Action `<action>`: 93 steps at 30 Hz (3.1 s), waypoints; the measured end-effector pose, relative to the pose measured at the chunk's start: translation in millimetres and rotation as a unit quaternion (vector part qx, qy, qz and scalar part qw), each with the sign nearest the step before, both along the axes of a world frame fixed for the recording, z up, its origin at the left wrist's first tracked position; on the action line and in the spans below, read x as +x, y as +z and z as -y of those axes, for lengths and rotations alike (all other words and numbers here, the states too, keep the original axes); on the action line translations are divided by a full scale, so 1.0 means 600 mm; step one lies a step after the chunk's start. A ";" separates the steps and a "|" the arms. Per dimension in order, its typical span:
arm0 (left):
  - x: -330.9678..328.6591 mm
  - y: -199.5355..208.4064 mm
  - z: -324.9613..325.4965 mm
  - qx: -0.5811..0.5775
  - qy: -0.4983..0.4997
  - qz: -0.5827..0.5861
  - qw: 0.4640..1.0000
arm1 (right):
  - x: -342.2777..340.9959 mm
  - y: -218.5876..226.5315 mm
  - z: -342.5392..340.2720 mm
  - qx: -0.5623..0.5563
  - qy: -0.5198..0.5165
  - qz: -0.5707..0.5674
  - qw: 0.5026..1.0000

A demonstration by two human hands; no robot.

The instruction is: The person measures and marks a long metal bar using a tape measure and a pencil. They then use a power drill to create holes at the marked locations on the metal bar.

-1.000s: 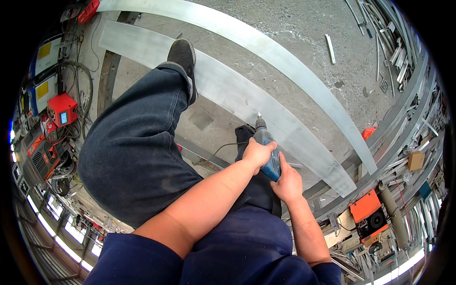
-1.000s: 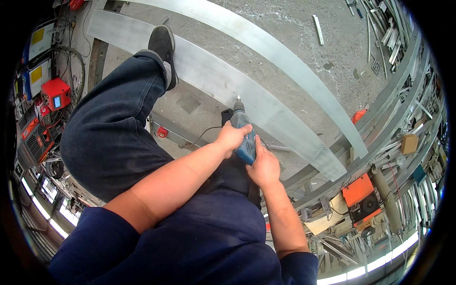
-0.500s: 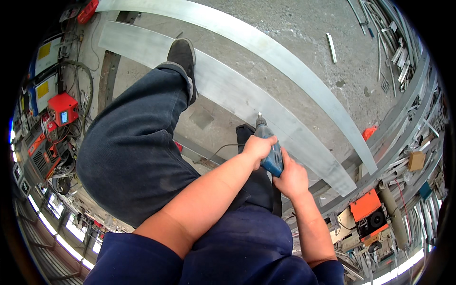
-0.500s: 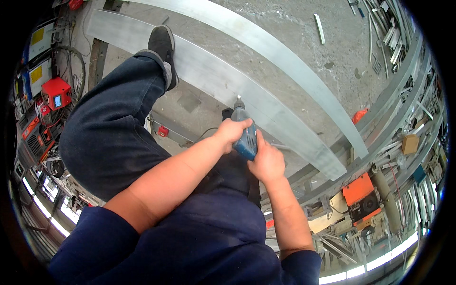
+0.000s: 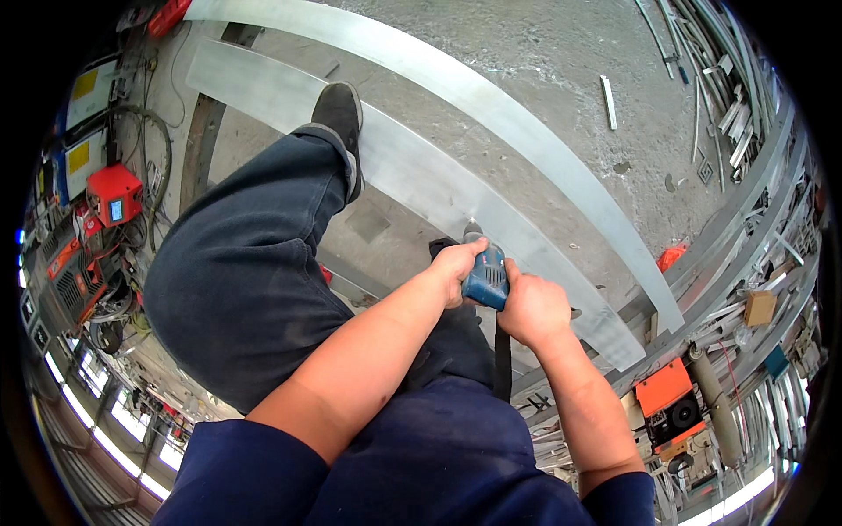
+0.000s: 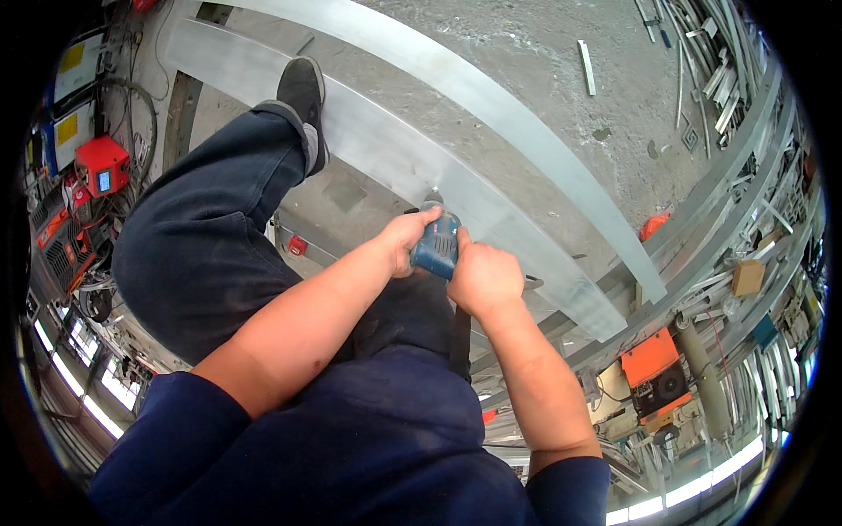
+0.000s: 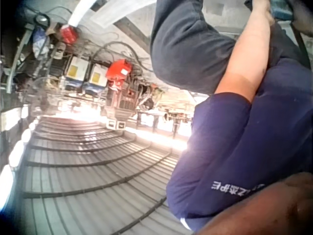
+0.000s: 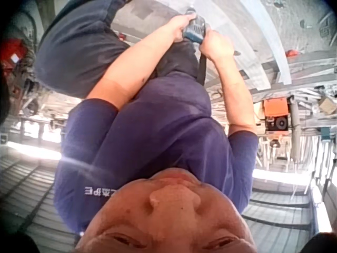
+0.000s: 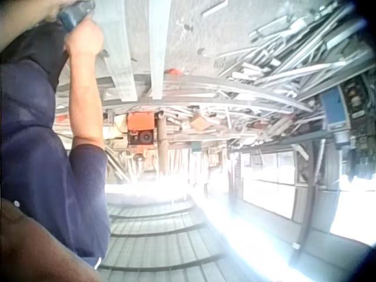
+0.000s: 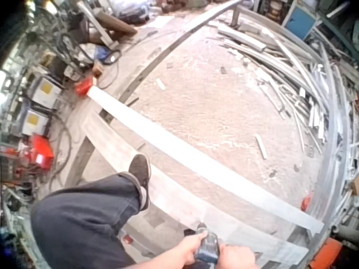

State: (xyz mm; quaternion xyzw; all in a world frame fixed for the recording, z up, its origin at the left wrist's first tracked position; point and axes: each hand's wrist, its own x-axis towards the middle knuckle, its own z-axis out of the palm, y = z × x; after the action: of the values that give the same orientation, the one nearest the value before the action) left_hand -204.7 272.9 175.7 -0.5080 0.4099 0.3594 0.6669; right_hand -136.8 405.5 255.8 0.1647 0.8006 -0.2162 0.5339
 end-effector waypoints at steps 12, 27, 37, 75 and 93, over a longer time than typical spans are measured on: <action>0.093 0.027 -0.021 -0.016 -0.054 -0.102 0.993 | 0.156 0.013 0.004 -0.011 -0.082 -0.102 0.991; 0.116 -0.012 -0.004 -0.019 -0.064 -0.171 0.983 | 0.160 -0.018 0.011 -0.011 -0.075 -0.104 0.992; 0.145 -0.056 0.003 -0.019 -0.067 -0.189 0.980 | 0.151 -0.025 0.005 -0.019 -0.075 -0.119 0.990; 0.094 -0.029 -0.058 0.000 0.112 -0.064 0.992 | 0.058 -0.046 -0.099 -0.041 0.081 -0.091 0.992; 0.149 -0.051 -0.044 -0.045 0.034 -0.119 0.991 | 0.147 -0.018 -0.049 -0.031 -0.053 -0.090 0.994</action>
State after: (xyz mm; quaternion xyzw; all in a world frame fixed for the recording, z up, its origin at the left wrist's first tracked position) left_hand -115.5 299.1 144.9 -0.5048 0.4840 0.4211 0.5775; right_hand -48.8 434.6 245.3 0.1706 0.8282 -0.2830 0.4526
